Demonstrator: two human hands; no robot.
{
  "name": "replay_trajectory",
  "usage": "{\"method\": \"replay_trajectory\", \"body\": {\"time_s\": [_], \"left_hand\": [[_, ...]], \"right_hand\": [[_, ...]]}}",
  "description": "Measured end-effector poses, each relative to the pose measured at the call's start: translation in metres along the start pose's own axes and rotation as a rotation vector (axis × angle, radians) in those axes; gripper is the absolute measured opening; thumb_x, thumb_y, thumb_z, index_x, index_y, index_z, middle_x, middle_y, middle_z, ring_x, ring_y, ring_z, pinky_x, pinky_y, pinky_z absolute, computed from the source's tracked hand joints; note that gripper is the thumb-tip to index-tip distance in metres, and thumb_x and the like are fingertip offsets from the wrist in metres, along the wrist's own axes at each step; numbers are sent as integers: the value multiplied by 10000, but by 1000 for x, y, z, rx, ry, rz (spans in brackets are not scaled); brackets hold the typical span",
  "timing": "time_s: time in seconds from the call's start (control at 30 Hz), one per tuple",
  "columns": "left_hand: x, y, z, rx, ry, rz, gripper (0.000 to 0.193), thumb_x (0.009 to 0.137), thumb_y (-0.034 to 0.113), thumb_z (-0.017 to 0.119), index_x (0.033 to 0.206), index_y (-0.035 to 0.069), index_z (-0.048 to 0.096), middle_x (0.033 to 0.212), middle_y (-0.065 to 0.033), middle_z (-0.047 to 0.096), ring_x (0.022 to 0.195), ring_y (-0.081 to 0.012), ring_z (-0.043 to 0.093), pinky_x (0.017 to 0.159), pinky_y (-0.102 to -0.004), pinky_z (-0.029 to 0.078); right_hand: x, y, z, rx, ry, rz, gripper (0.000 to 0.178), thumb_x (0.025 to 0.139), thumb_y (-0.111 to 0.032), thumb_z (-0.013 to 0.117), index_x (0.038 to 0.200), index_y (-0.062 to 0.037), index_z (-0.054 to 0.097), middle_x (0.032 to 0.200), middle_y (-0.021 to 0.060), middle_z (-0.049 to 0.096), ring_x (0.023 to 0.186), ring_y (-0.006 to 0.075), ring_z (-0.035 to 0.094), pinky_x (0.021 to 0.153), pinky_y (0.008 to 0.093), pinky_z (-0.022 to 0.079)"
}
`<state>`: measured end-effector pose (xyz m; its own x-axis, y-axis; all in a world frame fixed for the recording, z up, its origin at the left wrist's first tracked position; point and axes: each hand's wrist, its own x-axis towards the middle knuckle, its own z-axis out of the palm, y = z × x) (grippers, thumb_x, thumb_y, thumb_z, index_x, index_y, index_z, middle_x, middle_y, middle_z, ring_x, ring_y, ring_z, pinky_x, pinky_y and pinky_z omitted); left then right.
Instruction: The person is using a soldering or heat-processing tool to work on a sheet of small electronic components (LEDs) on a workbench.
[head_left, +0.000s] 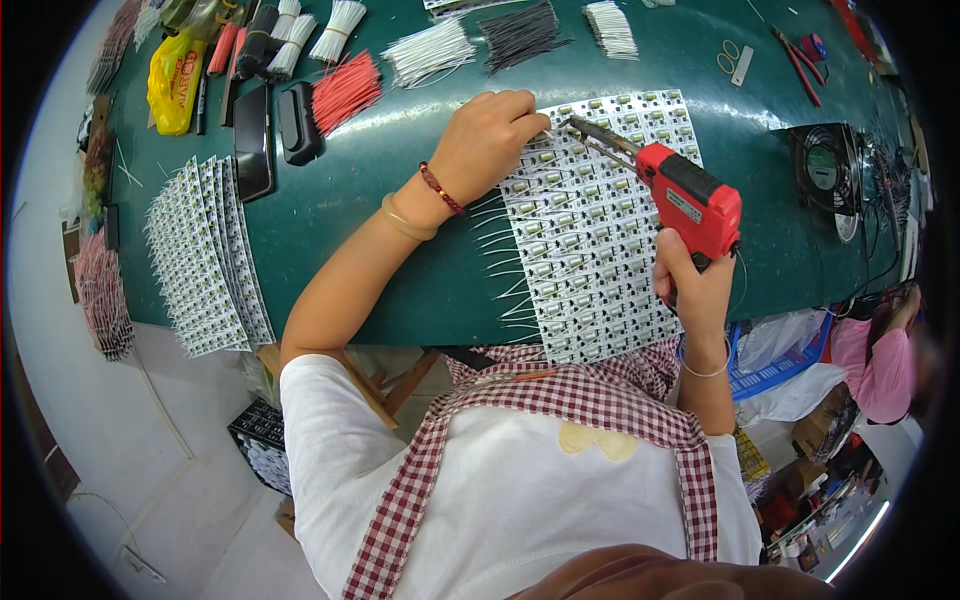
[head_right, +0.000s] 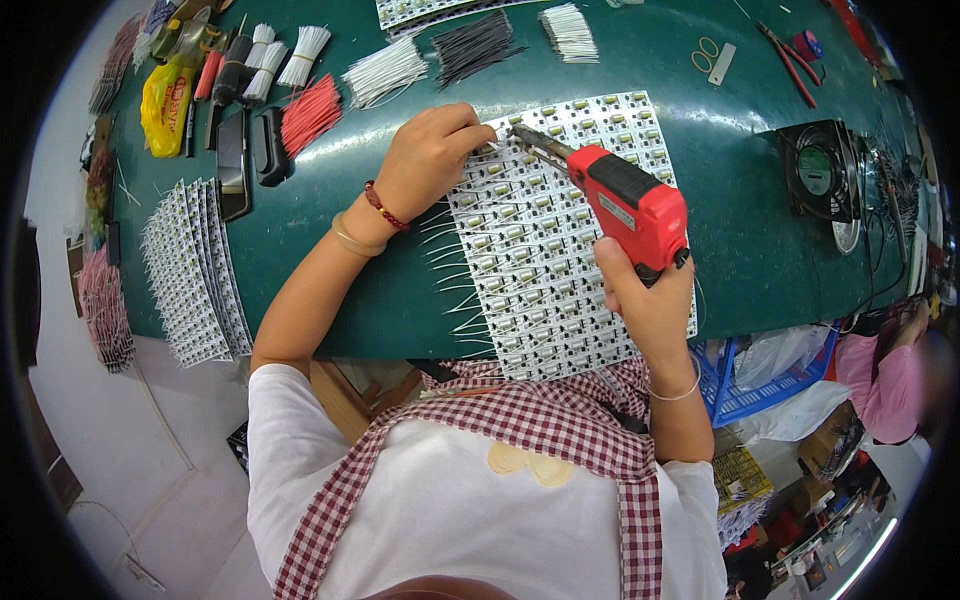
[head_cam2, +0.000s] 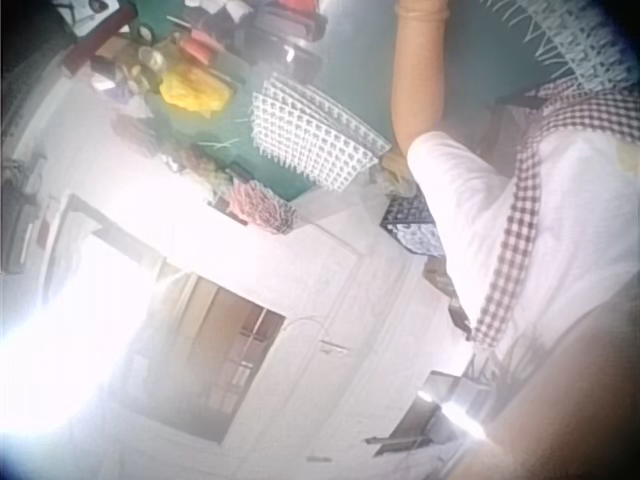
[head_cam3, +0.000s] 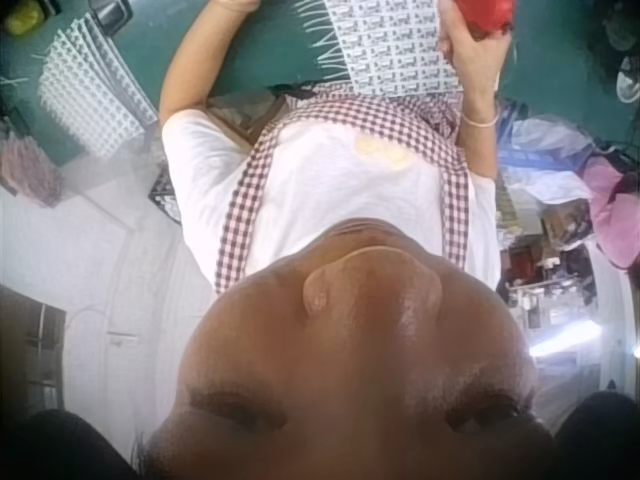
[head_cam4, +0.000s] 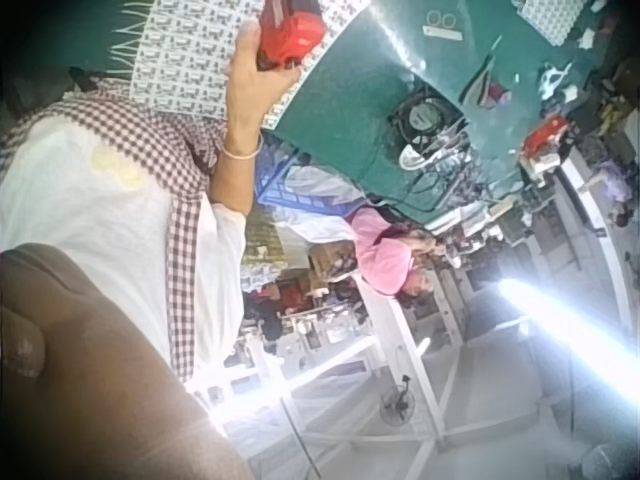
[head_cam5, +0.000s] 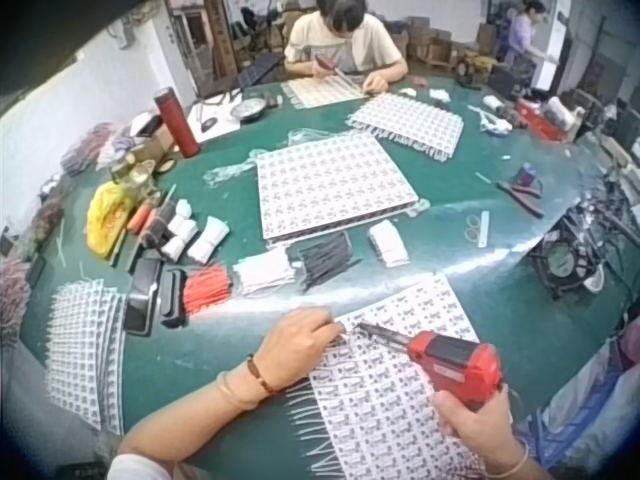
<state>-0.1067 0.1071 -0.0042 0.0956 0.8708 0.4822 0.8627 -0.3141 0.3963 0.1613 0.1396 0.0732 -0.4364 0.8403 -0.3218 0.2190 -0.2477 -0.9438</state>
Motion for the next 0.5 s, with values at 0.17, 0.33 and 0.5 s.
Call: {"method": "replay_trajectory", "body": {"time_s": [0.17,0.33,0.5], "left_hand": [[1,0,-1,7,-2,9,212,669,-56,588,832,60,658,777,-51,569,716,-251,574,633,-348,464],[2,-3,1,0,-11,18,203,670,-52,587,825,60,656,773,-50,568,721,-245,576,635,-347,463],[2,-4,1,8,-17,22,199,674,-46,585,824,63,657,769,-47,568,722,-242,577,636,-348,465]], "right_hand": [[0,-2,3,-5,25,0,167,844,-134,700,881,-20,584,577,-22,533,428,43,472,391,201,366],[-1,-1,4,-46,30,22,171,841,-140,704,865,-19,585,579,-20,538,432,45,477,395,201,369],[-2,-4,5,-10,46,6,155,846,-129,695,852,-20,584,579,-12,548,432,51,486,395,204,367]]}}
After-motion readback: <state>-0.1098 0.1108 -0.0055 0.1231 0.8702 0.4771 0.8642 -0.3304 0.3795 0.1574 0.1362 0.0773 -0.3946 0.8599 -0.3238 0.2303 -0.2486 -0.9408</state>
